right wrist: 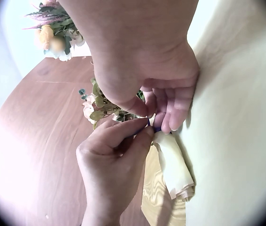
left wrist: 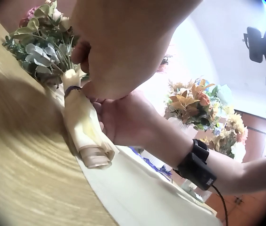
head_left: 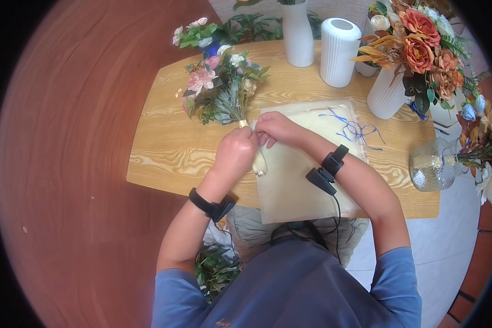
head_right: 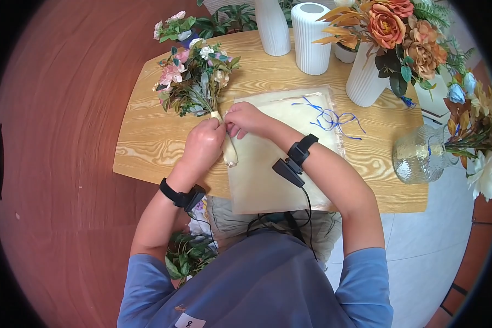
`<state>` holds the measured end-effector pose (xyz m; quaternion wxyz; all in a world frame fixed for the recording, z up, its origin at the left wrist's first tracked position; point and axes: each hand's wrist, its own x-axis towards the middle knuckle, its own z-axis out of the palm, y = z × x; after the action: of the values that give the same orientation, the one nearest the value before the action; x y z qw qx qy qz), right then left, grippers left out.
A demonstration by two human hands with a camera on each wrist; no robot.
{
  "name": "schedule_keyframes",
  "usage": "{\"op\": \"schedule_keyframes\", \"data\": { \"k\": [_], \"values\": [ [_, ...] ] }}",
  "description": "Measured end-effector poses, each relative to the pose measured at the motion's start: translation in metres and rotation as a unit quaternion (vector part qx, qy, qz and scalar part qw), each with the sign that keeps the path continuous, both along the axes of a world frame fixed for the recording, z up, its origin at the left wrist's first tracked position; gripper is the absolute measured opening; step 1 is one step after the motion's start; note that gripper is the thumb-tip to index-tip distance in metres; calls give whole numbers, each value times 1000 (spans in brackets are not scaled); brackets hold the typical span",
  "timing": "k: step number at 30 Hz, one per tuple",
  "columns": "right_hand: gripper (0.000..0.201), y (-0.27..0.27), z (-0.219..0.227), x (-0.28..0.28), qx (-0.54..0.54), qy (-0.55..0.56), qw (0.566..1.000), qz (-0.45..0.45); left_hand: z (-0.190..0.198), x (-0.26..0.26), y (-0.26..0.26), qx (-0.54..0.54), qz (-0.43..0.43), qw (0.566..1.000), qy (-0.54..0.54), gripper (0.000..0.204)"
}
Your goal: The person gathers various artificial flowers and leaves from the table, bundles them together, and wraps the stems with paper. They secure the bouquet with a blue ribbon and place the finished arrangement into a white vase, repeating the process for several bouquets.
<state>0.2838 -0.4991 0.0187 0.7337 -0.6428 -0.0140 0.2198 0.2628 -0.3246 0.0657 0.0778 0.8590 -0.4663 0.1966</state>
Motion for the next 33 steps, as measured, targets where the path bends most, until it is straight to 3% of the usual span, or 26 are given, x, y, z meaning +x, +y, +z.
{"op": "schedule_keyframes", "data": {
  "k": [12, 33],
  "values": [
    [19, 3, -3, 2, -16, -19, 1000, 4, 7, 9, -3, 69, -33, 996, 48, 6],
    [19, 2, -1, 1, -22, -18, 1000, 4, -3, 13, 2, -26, 25, 994, 107, 10]
  ]
}}
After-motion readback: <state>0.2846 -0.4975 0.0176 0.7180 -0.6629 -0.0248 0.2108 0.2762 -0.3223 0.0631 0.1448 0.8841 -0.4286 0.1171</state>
